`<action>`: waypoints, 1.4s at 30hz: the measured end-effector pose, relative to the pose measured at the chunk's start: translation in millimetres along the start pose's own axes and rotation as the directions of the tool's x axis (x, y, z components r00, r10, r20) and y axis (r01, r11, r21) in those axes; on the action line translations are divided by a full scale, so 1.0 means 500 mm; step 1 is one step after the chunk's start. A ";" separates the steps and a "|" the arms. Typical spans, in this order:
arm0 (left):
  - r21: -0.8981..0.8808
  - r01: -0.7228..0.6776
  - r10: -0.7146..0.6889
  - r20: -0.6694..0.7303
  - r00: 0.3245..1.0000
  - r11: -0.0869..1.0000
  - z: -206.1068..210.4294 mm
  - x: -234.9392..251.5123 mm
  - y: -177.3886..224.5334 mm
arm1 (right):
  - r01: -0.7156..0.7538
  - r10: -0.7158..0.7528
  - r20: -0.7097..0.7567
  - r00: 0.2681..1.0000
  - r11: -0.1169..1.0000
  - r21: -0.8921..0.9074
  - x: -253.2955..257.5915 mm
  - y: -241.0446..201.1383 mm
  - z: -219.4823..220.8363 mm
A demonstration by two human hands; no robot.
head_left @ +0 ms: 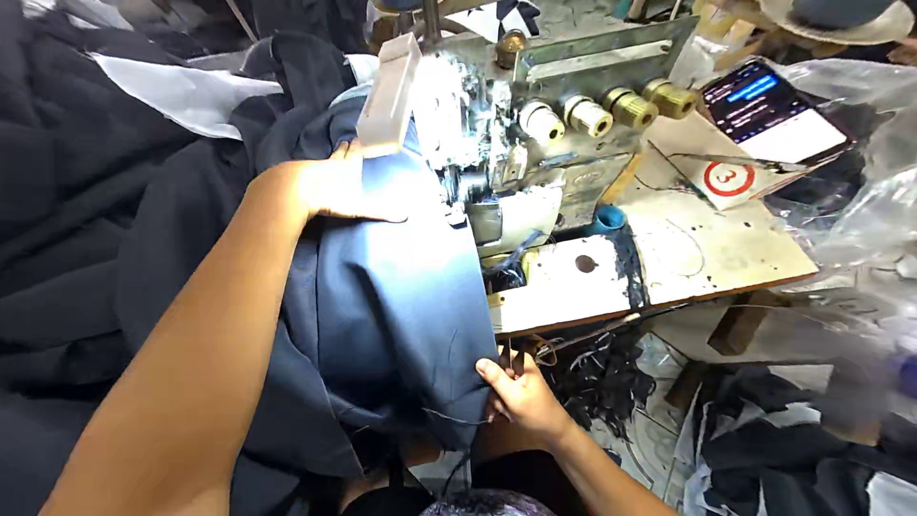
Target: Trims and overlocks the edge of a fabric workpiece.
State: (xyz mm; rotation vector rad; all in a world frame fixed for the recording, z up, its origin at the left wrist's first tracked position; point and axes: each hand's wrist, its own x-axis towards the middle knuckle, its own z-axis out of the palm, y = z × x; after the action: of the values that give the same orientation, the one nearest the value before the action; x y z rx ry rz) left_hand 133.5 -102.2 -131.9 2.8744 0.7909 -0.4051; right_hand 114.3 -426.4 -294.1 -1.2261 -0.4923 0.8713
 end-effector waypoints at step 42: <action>-0.753 -0.410 -0.171 -0.558 0.812 0.515 0.394 -0.487 0.211 | -0.026 0.034 -0.079 0.996 0.995 0.100 -0.222 0.037 0.023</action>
State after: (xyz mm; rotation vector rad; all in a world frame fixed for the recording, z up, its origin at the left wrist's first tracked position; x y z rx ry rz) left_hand -56.7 -348.4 -243.0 1.9931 0.5686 0.7580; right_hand 34.0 -506.0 -294.7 -1.1756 -0.3628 0.8582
